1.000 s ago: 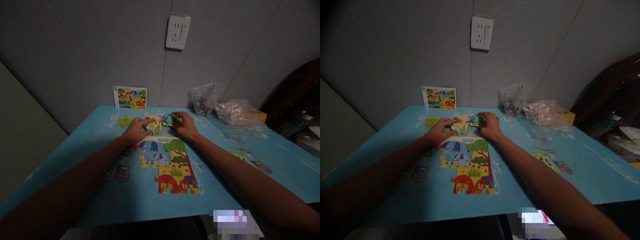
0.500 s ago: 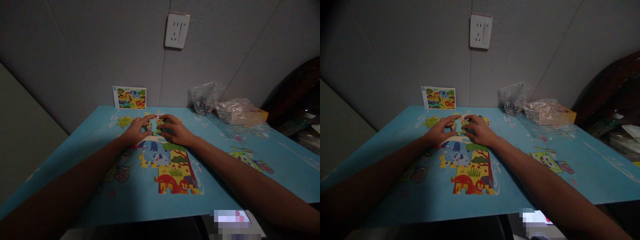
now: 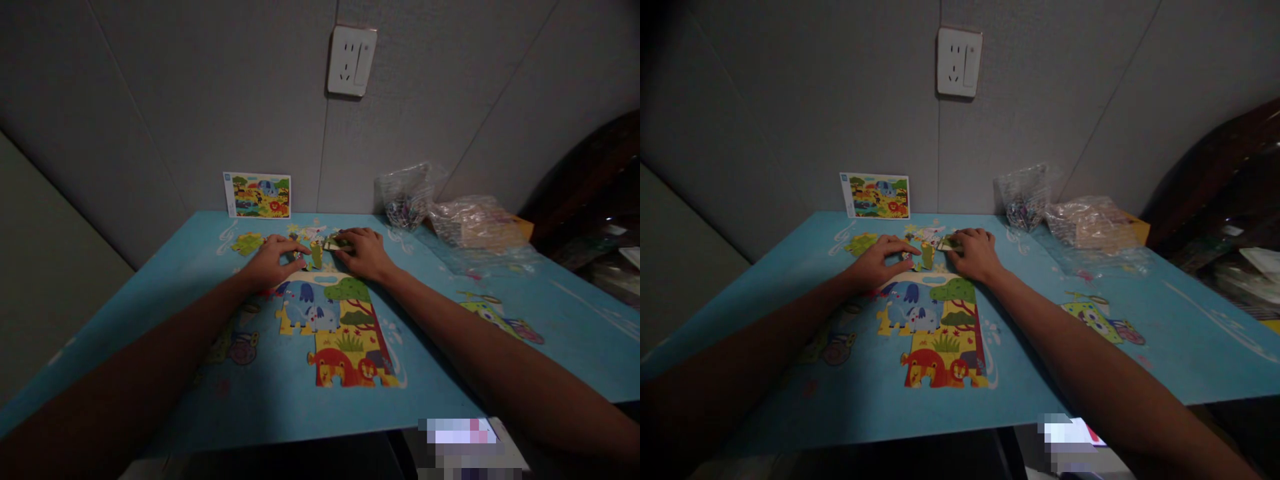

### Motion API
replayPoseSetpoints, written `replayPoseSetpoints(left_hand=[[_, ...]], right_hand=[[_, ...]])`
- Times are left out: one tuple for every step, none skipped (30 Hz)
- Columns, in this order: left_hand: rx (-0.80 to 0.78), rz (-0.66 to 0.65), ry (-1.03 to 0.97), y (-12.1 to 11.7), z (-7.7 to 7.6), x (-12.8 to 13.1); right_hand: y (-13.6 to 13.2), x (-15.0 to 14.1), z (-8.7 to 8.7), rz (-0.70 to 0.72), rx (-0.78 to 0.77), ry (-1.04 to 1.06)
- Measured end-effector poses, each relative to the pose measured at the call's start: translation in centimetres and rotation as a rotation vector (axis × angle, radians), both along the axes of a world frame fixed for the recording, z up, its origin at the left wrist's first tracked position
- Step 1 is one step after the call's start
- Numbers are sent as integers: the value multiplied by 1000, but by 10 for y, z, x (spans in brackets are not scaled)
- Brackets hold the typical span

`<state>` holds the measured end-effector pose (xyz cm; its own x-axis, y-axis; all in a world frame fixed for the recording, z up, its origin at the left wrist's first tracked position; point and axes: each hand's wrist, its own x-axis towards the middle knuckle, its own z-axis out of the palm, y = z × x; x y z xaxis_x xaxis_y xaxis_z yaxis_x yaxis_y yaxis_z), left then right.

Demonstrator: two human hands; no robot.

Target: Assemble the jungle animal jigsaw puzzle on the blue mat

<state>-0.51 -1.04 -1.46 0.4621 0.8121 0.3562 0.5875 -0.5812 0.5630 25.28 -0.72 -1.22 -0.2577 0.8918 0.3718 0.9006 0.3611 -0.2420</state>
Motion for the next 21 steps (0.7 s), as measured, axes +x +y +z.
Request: replayPoseSetpoints(left_hand=[[-1, 2, 1, 0, 0, 0], [-2, 2, 4, 1, 0, 0], [-3, 1, 8, 1, 0, 0], [-1, -3, 12, 1, 1, 0], [2, -7, 15, 1, 1, 0], [6, -11, 15, 1, 1, 0], [11, -12, 14, 1, 1, 0], [16, -10, 14, 1, 0, 0], [21, -4, 11, 1, 0, 0], [25, 3, 8, 2, 0, -1], [28, 9, 6, 2, -1, -1], [29, 13, 7, 2, -1, -1], [30, 15, 10, 3, -2, -1], [30, 20, 11, 3, -2, -1], [30, 27, 13, 3, -2, -1], [31, 30, 15, 3, -2, -1], [32, 29, 15, 3, -2, 0], [32, 24, 12, 3, -1, 0], [31, 17, 6, 3, -1, 0], [28, 11, 2, 3, 0, 0], [24, 8, -3, 2, 0, 0]], right_hand=[[0, 0, 0, -4, 7, 7], [0, 0, 0, -8, 11, 13], [0, 0, 0, -10, 12, 17], [0, 0, 0, -13, 12, 21], [0, -1, 0, -17, 10, 25], [0, -1, 0, -21, 9, 29], [0, 0, 0, -22, 15, 35], [1, 0, 1, -21, 30, 46], [1, 0, 1, -19, 55, 65], [1, 0, 2, -14, 89, 90], [0, 0, 4, -5, 132, 122], [-1, 0, 5, 11, 180, 156], [-3, -1, 7, 39, 224, 186], [-5, -3, 8, 84, 257, 207], [-7, -5, 9, 148, 274, 217], [-10, -8, 9, 225, 273, 214], [-12, -10, 9, 310, 255, 198], [-14, -13, 9, 394, 227, 175], [-15, -16, 8, 465, 195, 149], [-16, -18, 7, 513, 167, 124], [-16, -19, 6, 539, 147, 105]])
